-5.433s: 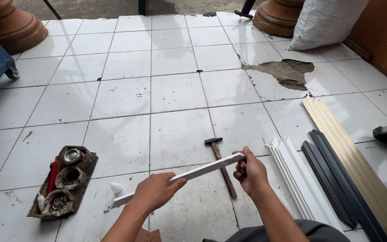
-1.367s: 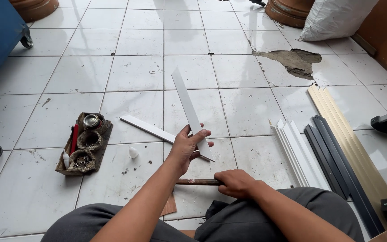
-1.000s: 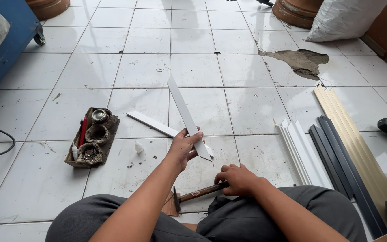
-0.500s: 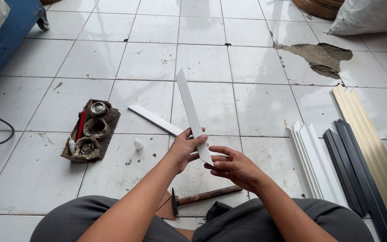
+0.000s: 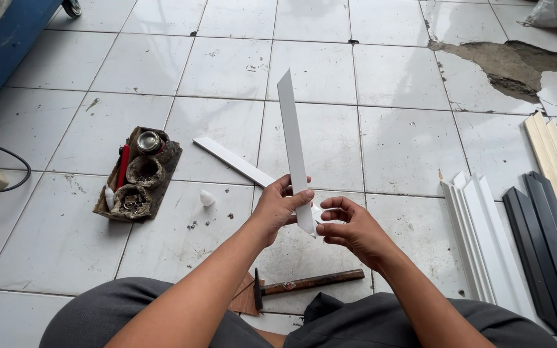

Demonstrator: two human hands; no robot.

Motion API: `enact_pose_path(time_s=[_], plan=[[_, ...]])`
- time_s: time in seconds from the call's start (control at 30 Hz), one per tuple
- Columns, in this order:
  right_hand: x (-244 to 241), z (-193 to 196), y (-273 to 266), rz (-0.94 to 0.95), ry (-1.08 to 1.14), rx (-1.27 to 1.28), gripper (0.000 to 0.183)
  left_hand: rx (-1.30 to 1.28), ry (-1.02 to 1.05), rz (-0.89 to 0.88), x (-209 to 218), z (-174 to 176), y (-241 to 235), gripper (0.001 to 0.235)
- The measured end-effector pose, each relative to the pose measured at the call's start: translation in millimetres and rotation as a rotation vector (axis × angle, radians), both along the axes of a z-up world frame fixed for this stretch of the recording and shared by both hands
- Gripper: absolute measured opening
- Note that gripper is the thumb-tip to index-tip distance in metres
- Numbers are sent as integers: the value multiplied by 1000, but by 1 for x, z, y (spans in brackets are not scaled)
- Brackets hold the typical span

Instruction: Assembling white frame pieces by aligning them at the corners on the floor.

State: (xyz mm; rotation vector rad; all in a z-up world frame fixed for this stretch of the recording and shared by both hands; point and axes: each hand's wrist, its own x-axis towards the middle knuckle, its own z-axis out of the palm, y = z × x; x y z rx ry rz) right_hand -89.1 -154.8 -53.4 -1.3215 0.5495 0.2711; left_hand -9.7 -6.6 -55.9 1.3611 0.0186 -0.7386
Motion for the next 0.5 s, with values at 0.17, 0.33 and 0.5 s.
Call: enact_pose_path(time_s=[0.17,0.33,0.5], plan=[[0,-5,2,-76,-2,97,50,23,-39,2,-5,-8,-2,39],[-5,-4,8,-192,31,190,41,58,-56,-18,-17,-14,-4,42],[-9,-7,8,-365,95,350,39,54,-28,-36,-25,-16,-5,45]])
